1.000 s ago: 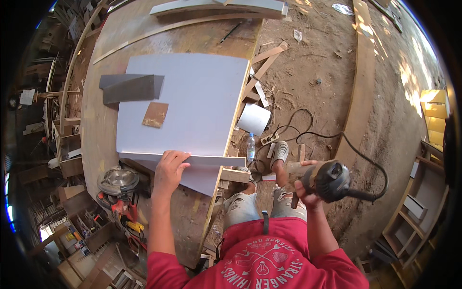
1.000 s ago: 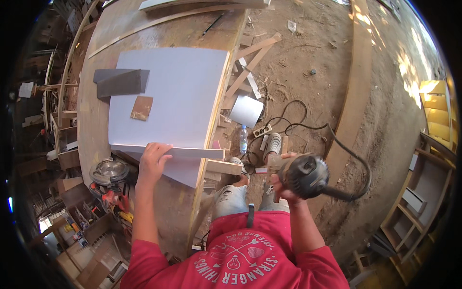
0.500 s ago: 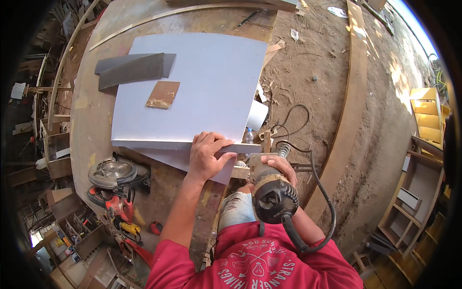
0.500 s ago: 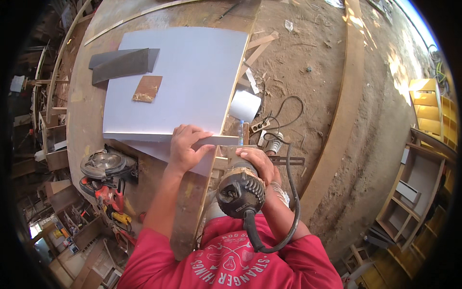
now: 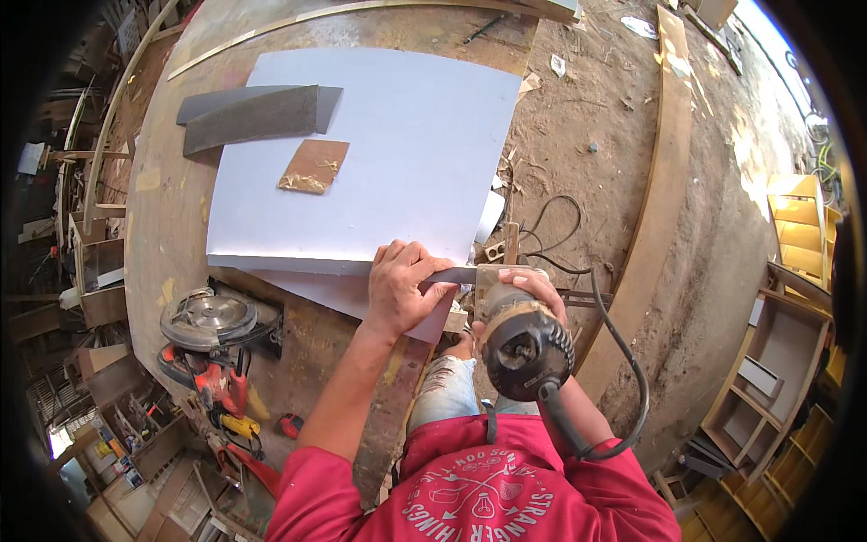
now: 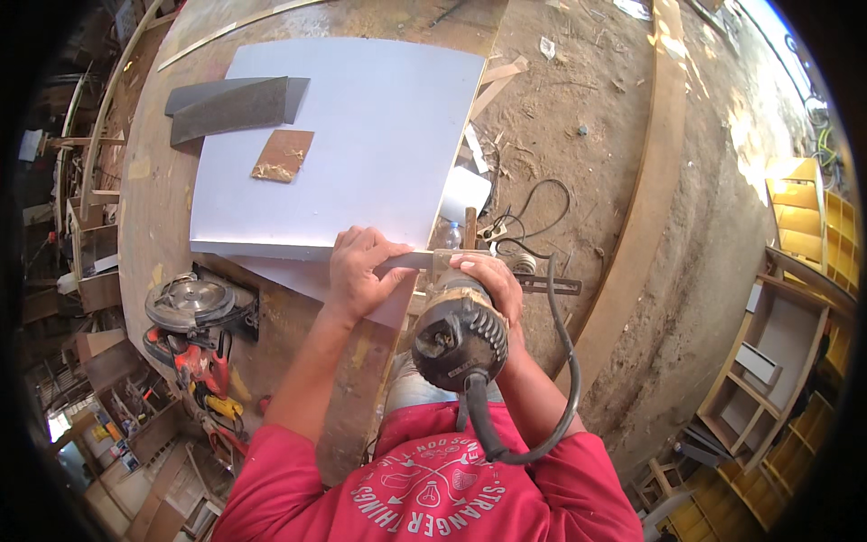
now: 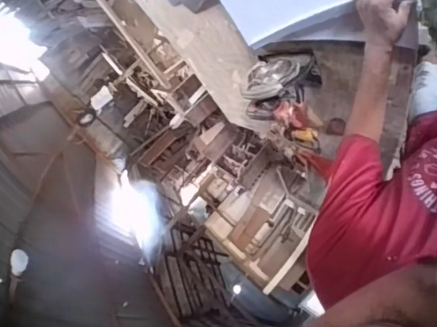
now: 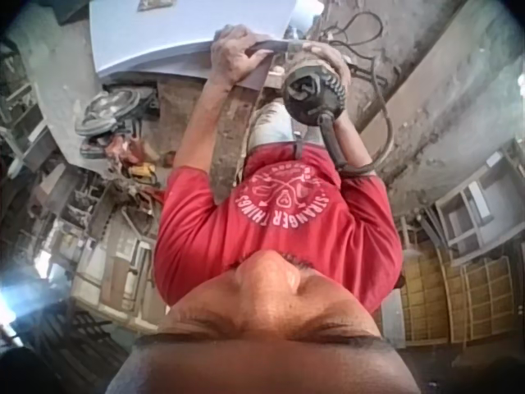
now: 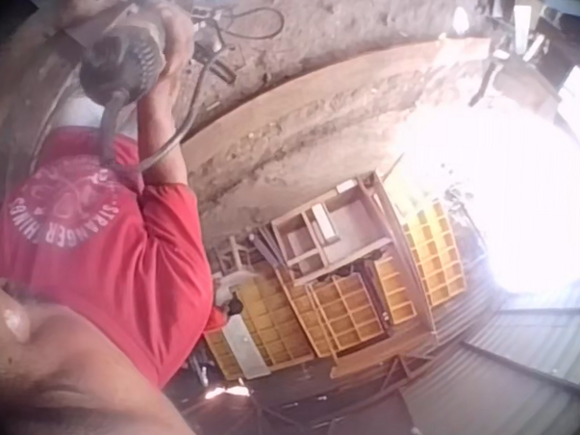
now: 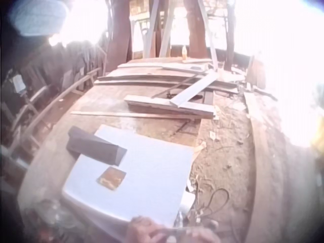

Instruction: The person shapes the edge of a wood board using a wood router while aligning the cut with a metal square. The person holds the board and router against the square, runs the router along the length of the board, and then places the board on a stack with other wooden pieces.

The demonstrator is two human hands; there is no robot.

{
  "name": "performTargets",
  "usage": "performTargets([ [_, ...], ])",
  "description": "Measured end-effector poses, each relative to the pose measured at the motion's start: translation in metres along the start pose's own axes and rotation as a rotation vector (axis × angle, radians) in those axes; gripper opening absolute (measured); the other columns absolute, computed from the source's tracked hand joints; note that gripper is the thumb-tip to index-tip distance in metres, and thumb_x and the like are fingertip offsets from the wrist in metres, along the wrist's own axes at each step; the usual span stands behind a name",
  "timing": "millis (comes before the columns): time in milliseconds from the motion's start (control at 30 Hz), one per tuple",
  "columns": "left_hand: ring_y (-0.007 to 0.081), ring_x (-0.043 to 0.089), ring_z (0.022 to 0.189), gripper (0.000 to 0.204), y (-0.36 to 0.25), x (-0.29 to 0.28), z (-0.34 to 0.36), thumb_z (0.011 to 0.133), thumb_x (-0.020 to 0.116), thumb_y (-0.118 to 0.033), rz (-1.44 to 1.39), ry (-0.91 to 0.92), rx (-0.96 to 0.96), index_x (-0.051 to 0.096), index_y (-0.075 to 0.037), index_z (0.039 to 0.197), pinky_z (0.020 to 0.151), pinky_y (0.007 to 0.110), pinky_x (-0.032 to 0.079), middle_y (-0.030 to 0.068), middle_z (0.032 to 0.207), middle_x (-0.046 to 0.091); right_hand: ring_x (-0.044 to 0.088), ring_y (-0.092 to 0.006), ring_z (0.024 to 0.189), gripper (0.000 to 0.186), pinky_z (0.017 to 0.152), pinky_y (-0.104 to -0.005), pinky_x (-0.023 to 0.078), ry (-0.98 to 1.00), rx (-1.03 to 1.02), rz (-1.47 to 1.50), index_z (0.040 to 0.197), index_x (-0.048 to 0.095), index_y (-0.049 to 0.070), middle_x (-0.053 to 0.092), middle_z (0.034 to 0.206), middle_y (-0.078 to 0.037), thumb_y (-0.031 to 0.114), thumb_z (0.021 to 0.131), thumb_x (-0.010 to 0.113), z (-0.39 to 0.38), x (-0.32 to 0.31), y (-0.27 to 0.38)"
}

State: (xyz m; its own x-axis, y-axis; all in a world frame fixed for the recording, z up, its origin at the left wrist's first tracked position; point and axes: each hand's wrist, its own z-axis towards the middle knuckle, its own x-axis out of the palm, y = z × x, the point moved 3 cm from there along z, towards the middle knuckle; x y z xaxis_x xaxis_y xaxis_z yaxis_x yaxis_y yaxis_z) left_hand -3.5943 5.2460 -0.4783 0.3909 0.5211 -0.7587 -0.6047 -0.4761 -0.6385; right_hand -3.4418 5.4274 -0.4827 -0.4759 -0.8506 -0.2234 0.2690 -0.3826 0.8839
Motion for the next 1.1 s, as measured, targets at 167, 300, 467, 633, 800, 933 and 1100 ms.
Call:
performTargets([
  [167, 0.0228, 0.058, 0.094, 0.030, 0.001, 0.002, 0.000, 0.076, 0.087, -0.033, 0.010, 0.035, -0.004, 0.085, -0.021, 0.104, 0.091, 0.039, 0.046, -0.0019, 0.090, 0.064, 0.066, -0.0277, 0.124, 0.083, 0.107, -0.0424, 0.054, -0.043, 0.044, 0.077, 0.142, 0.052, 0.005, 0.066, 0.131, -0.015, 0.013, 0.074, 0.099, 0.002, 0.005, -0.022],
  [300, 0.0228, 0.058, 0.094, 0.029, 0.002, 0.001, -0.002, 0.077, 0.087, -0.035, 0.026, 0.030, -0.004, 0.085, -0.021, 0.103, 0.092, 0.039, 0.046, -0.0020, 0.090, 0.064, 0.063, -0.0269, 0.123, 0.073, 0.104, -0.0415, 0.053, -0.089, 0.107, -0.027, 0.137, 0.050, 0.005, 0.058, 0.129, -0.013, 0.025, 0.080, 0.089, 0.008, 0.015, -0.038],
  [467, 0.0221, 0.061, 0.093, 0.032, -0.001, 0.002, 0.002, 0.075, 0.090, -0.034, 0.034, 0.007, 0.015, 0.084, -0.022, 0.104, 0.089, 0.039, 0.048, -0.0025, 0.088, 0.064, 0.057, -0.0275, 0.122, 0.069, 0.105, -0.0449, 0.049, -0.161, 0.343, 0.426, 0.141, 0.046, 0.007, 0.051, 0.130, -0.012, 0.036, 0.087, 0.078, -0.002, 0.022, -0.101],
  [633, 0.0235, 0.061, 0.089, 0.033, 0.002, 0.003, 0.002, 0.071, 0.092, -0.026, 0.003, -0.019, 0.020, 0.084, -0.021, 0.103, 0.086, 0.040, 0.048, -0.0016, 0.086, 0.064, 0.059, -0.0295, 0.128, 0.076, 0.107, -0.0478, 0.051, -0.157, 0.031, 0.134, 0.151, 0.040, 0.008, 0.051, 0.138, -0.014, 0.019, 0.086, 0.079, 0.036, -0.003, -0.065],
  [800, 0.0229, 0.061, 0.089, 0.032, 0.003, 0.000, -0.001, 0.072, 0.092, -0.030, 0.039, 0.014, 0.008, 0.082, -0.021, 0.101, 0.088, 0.040, 0.048, -0.0019, 0.087, 0.063, 0.058, -0.0269, 0.133, 0.090, 0.110, -0.0445, 0.051, -0.224, 0.037, 0.200, 0.150, 0.043, 0.011, 0.058, 0.136, -0.011, 0.019, 0.077, 0.095, -0.001, -0.031, 0.000],
  [933, 0.0233, 0.061, 0.090, 0.030, 0.001, 0.001, 0.002, 0.072, 0.092, -0.027, 0.034, 0.016, 0.012, 0.081, -0.021, 0.100, 0.087, 0.040, 0.048, -0.0018, 0.088, 0.063, 0.066, -0.0307, 0.124, 0.074, 0.109, -0.0491, 0.053, -0.061, 0.079, 0.044, 0.143, 0.049, 0.004, 0.066, 0.129, -0.016, 0.016, 0.083, 0.089, -0.019, -0.029, 0.028],
  [1100, 0.0230, 0.060, 0.090, 0.029, 0.001, 0.002, 0.003, 0.072, 0.091, -0.026, 0.025, 0.009, 0.018, 0.081, -0.021, 0.099, 0.087, 0.039, 0.047, -0.0021, 0.088, 0.063, 0.068, -0.0320, 0.121, 0.077, 0.107, -0.0479, 0.054, -0.042, 0.090, 0.080, 0.141, 0.054, 0.007, 0.068, 0.128, -0.016, 0.018, 0.077, 0.096, -0.006, -0.008, 0.018],
])
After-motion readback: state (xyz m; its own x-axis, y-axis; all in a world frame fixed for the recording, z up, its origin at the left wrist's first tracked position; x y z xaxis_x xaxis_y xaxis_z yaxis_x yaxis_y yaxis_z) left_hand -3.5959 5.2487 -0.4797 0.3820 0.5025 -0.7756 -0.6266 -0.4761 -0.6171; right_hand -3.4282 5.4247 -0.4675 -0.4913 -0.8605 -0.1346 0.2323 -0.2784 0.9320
